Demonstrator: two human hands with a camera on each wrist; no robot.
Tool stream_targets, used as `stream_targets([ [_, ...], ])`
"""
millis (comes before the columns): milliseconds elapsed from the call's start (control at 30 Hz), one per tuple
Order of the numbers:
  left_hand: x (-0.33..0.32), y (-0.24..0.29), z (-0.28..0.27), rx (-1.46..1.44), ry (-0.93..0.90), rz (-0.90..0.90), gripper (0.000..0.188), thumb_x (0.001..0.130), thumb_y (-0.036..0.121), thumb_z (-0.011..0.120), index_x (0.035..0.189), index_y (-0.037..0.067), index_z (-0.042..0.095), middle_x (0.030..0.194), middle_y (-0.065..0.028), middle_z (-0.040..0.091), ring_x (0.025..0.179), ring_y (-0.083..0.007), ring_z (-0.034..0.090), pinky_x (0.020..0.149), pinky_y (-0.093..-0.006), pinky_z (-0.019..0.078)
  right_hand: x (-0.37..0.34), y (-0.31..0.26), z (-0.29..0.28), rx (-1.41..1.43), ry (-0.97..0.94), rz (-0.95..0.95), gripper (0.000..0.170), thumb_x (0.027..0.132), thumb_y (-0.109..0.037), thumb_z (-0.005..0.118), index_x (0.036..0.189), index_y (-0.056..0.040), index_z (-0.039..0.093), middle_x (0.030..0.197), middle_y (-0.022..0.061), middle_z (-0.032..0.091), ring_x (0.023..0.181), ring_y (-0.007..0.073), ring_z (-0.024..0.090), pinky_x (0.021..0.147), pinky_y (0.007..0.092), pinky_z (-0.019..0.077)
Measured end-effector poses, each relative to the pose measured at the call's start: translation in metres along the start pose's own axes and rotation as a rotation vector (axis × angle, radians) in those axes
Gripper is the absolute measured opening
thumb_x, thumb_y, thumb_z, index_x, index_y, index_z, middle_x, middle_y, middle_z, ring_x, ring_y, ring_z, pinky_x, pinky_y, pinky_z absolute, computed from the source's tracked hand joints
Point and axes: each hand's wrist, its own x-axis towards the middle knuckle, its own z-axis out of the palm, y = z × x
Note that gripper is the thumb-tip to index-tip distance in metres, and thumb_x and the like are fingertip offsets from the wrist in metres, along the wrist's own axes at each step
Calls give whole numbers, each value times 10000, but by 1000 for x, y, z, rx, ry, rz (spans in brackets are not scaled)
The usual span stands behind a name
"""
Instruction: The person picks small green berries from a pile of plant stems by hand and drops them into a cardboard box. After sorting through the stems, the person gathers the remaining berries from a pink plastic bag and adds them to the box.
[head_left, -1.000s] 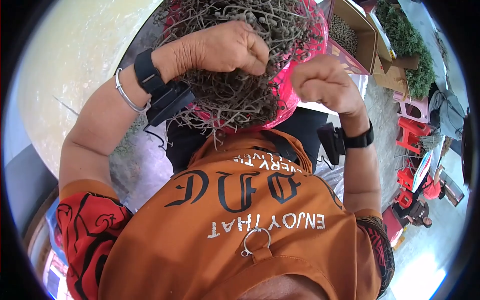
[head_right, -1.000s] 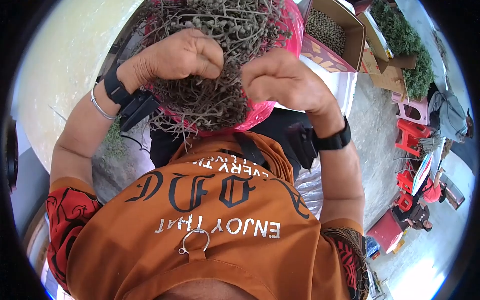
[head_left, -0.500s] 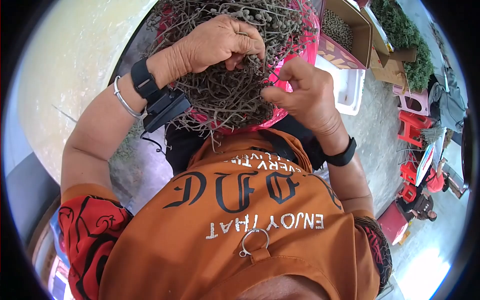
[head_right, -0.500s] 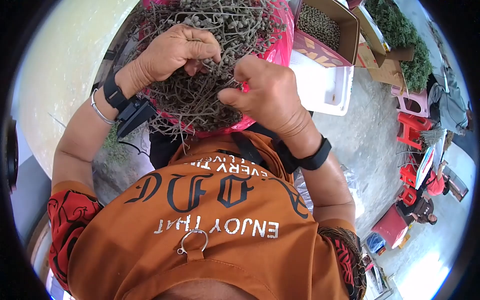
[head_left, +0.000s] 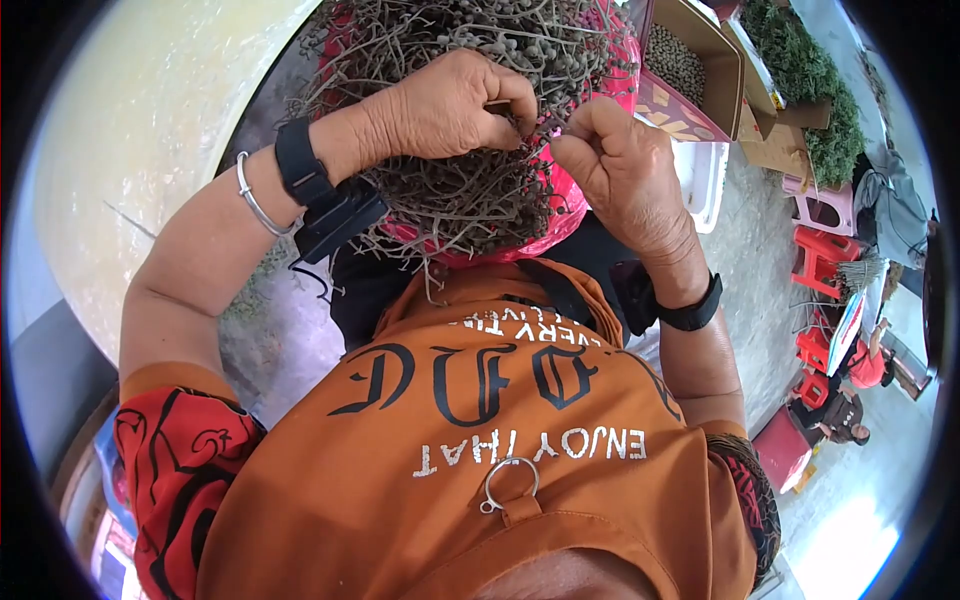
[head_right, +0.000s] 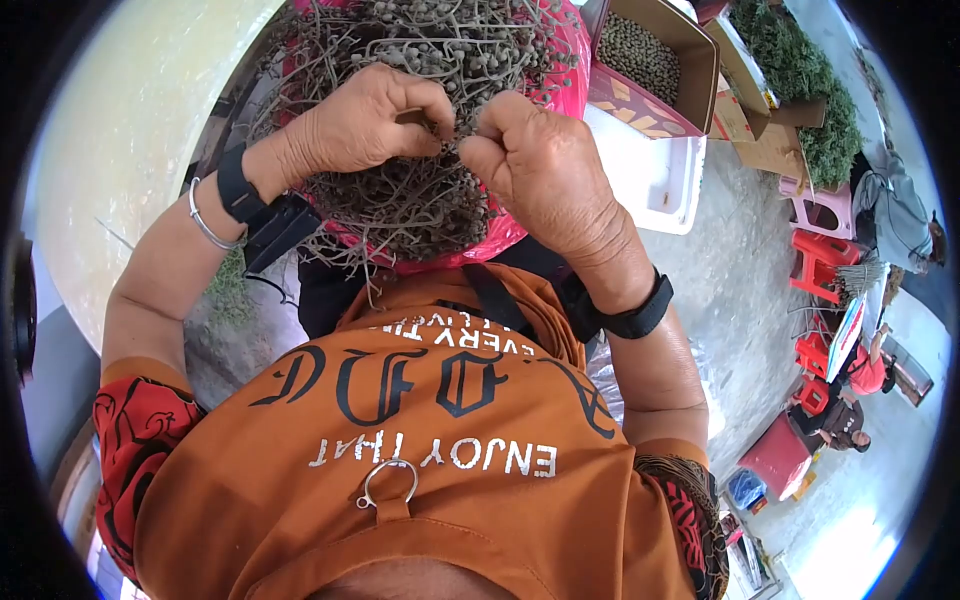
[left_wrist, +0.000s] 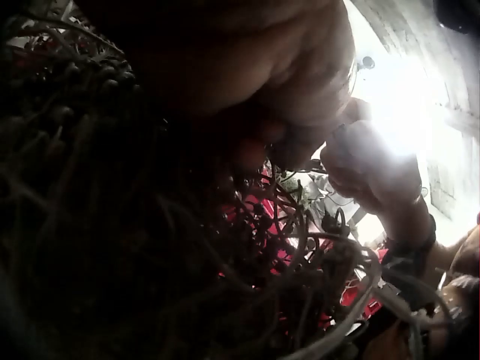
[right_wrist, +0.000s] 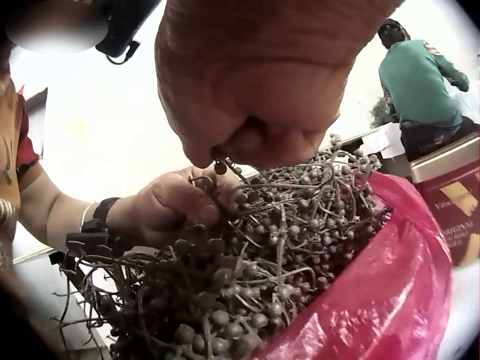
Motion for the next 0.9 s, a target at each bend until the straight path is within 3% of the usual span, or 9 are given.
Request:
stream_targets([
  [100, -1, 0, 7, 2, 131, 119, 202, 767, 69, 651, 956, 11, 607, 811, -37, 618, 756, -131, 572, 709, -255, 465, 2, -7, 5, 215, 1, -64, 155, 764, -81, 673, 794, -29, 529, 611, 71, 535, 517, 169, 522, 502, 272, 440],
  [267, 0, -1, 13, -145, 189, 165, 224, 757, 99, 656, 972, 45, 622, 747, -51, 624, 677, -87, 549, 663, -260, 463, 4, -14, 13, 350, -55, 53, 159, 758, -65, 679, 795, -29, 528, 602, 40, 517, 527, 111, 494, 496, 245, 425],
  [533, -3, 0, 0, -209, -196, 104, 198, 770, 153, 682, 919, 30, 639, 741, -52, 622, 685, -100, 551, 644, -275, 458, 8, -17, 8, 269, 44, 28, 117, 765, -35, 658, 784, -27, 543, 617, -22, 498, 571, 48, 459, 490, 219, 398],
  [633, -4, 4, -3, -139, -138, 160, 157, 767, 165, 679, 828, 24, 648, 722, -56, 598, 672, -148, 555, 641, -282, 450, 5, -9, 9, 533, -134, 190, 88, 779, -41, 635, 769, -22, 550, 618, -16, 496, 570, 53, 450, 502, 223, 395],
  [800, -8, 6, 6, 16, -110, 257, 161, 762, 169, 673, 752, 15, 629, 697, -64, 561, 674, -196, 547, 653, -285, 447, 6, 7, 13, 615, -363, 114, 83, 799, -66, 614, 760, -20, 558, 633, -5, 494, 566, 53, 428, 495, 220, 371],
  [900, -9, -5, 5, -43, -129, 252, 179, 755, 173, 673, 727, 10, 605, 690, -76, 543, 684, -209, 542, 665, -283, 446, 13, 12, 6, 762, -576, 53, 122, 764, -105, 586, 717, 2, 552, 560, 44, 516, 514, 124, 501, 470, 256, 401],
])
